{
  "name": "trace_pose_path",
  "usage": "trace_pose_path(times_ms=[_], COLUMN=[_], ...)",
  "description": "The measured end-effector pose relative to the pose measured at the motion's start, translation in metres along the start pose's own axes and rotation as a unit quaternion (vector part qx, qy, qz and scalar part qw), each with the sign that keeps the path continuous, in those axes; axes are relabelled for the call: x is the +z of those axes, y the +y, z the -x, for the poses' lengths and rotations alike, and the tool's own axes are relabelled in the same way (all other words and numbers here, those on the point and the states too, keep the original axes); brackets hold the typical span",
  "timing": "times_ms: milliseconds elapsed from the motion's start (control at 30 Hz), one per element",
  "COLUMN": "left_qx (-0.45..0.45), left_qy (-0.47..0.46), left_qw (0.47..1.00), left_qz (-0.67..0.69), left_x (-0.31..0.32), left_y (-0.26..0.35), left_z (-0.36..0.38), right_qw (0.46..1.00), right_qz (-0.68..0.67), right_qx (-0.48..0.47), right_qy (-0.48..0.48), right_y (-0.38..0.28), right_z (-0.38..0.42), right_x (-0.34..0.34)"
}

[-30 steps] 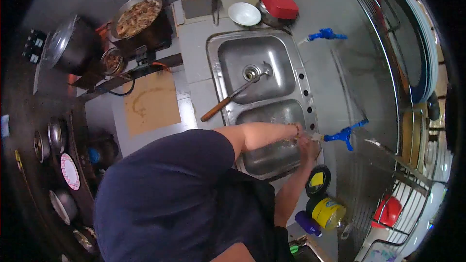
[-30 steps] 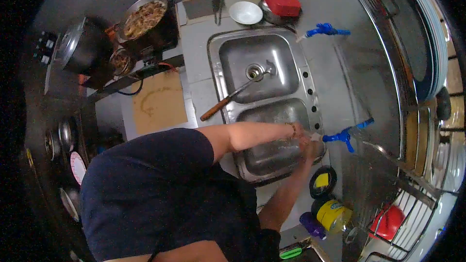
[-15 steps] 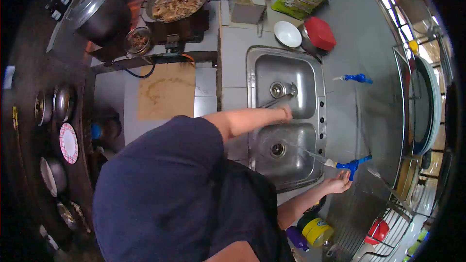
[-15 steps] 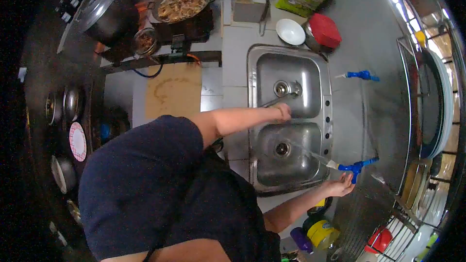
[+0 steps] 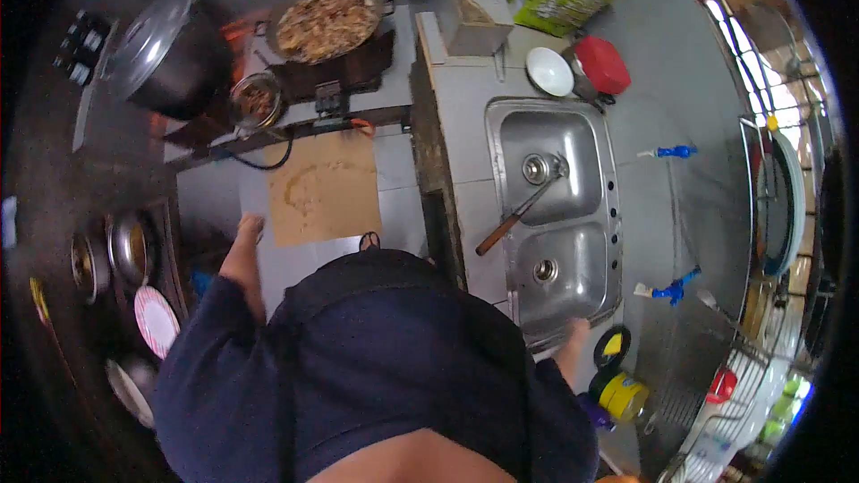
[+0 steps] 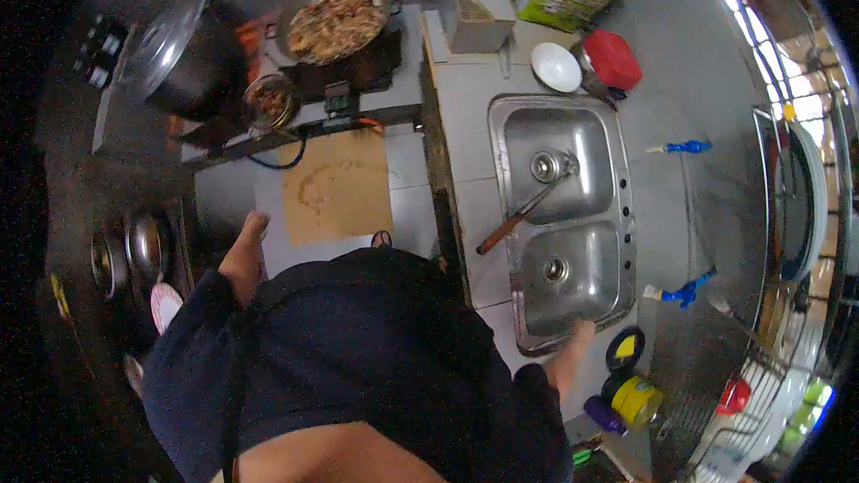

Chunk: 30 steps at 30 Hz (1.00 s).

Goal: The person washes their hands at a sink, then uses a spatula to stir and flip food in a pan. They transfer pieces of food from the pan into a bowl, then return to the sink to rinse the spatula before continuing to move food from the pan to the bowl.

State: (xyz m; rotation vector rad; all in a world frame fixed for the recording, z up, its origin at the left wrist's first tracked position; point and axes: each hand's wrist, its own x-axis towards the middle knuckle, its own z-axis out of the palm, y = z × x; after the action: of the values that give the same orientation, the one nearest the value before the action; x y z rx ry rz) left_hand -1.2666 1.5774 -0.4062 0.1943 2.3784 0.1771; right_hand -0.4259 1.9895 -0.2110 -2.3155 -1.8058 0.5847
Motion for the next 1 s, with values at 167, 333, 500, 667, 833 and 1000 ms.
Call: trace_pose_path(times_ms=[167, 333, 500, 667, 833, 1000], left_qx=[-0.123, -0.155, -0.211, -0.218, -0.472, -0.486], left_qy=[0.023, 0.057, 0.146, 0.206, 0.166, 0.174], left_qw=[0.979, 0.964, 0.949, 0.954, 0.821, 0.781], left_qz=[0.164, 0.208, 0.181, -0.011, 0.274, 0.352], left_x=[-0.028, -0.008, 0.024, 0.087, 0.047, 0.071], left_y=[-0.087, -0.123, -0.139, -0.146, -0.002, 0.024], left_z=[0.067, 0.120, 0.201, 0.303, 0.411, 0.447], right_qw=[0.984, 0.962, 0.932, 0.909, 0.918, 0.922], right_qz=[0.118, 0.005, -0.027, 0.145, 0.157, 0.084], right_qx=[-0.126, -0.272, -0.359, -0.390, -0.359, -0.377], right_qy=[0.043, 0.010, 0.039, 0.027, -0.059, 0.003], right_y=[-0.166, -0.361, -0.524, -0.603, -0.640, -0.647], right_z=[-0.015, -0.098, -0.157, -0.232, -0.256, -0.267], right_x=[0.110, 0.141, 0.176, 0.231, 0.259, 0.267])
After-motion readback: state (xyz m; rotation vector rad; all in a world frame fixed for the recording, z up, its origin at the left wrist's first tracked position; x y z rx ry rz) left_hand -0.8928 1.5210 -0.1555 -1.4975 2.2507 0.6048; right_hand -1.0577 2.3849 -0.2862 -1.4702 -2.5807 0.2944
